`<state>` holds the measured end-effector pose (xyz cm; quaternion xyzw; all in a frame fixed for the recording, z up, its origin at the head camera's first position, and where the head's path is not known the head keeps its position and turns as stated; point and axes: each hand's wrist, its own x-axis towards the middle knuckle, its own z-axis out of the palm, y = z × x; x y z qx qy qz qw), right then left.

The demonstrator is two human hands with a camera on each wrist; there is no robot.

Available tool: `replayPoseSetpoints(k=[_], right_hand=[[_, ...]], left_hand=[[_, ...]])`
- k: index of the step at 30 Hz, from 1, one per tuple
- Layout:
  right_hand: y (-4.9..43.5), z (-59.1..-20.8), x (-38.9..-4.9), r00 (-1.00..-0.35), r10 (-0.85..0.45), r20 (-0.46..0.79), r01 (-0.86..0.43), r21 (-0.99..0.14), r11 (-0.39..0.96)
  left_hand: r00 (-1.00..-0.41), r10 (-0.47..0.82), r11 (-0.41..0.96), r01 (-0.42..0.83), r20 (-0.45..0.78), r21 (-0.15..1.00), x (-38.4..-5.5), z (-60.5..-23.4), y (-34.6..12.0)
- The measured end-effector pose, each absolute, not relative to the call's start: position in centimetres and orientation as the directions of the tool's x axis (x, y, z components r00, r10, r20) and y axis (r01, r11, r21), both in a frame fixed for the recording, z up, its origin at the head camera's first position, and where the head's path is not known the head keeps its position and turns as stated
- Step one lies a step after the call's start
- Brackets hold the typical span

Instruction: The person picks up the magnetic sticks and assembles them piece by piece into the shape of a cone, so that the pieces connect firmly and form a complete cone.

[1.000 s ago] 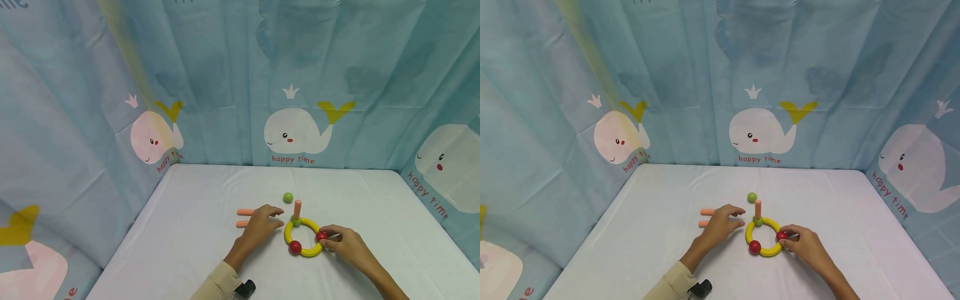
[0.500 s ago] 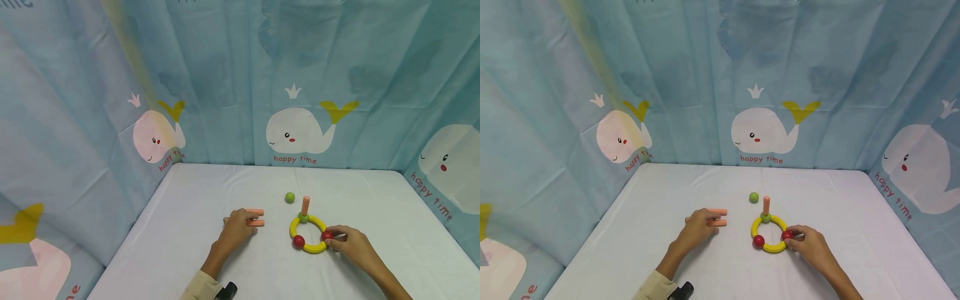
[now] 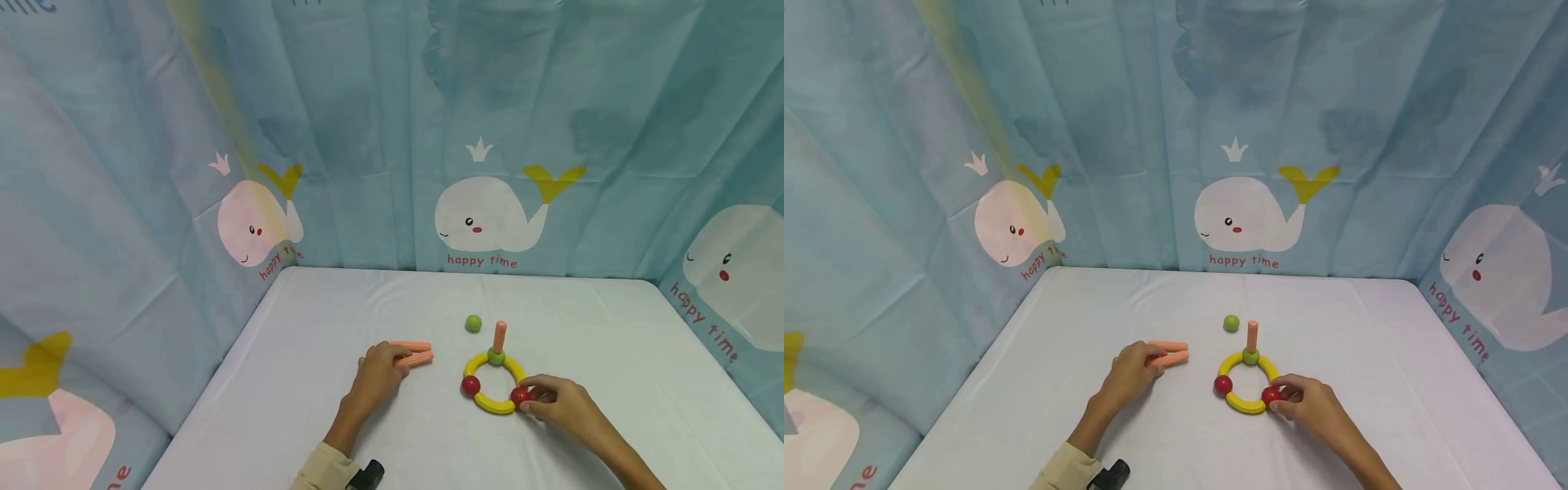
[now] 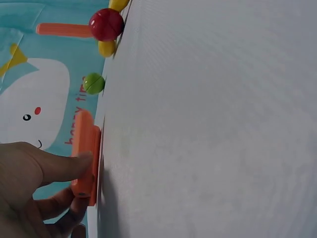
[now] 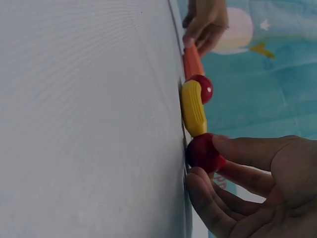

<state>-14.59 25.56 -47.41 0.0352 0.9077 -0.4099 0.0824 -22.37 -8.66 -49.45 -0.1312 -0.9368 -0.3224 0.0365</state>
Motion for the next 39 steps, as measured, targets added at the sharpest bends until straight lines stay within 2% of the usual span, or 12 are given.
replayPoseSetpoints(k=[6, 16, 25, 39], right_hand=[[24.9, -47.5, -14.6, -0.981, -0.044, -0.191, 0.119, -0.76, 0.639], [23.7, -47.7, -14.7, -0.978, -0.108, -0.176, 0.072, -0.783, 0.618], [23.0, -47.8, -14.8, -0.977, -0.142, -0.157, 0.041, -0.798, 0.601], [22.7, -48.1, -15.1, -0.978, -0.162, -0.132, 0.01, -0.805, 0.593]], left_hand=[[-0.948, 0.222, 0.683, 0.318, 0.227, 0.657, -22.6, -49.3, -8.1], [-0.936, 0.211, 0.557, 0.351, 0.281, 0.753, -22.8, -48.7, -6.6], [-0.937, 0.261, 0.516, 0.339, 0.233, 0.786, -22.8, -48.1, -4.6], [-0.911, 0.334, 0.467, 0.384, 0.243, 0.797, -22.9, -47.6, -1.4]])
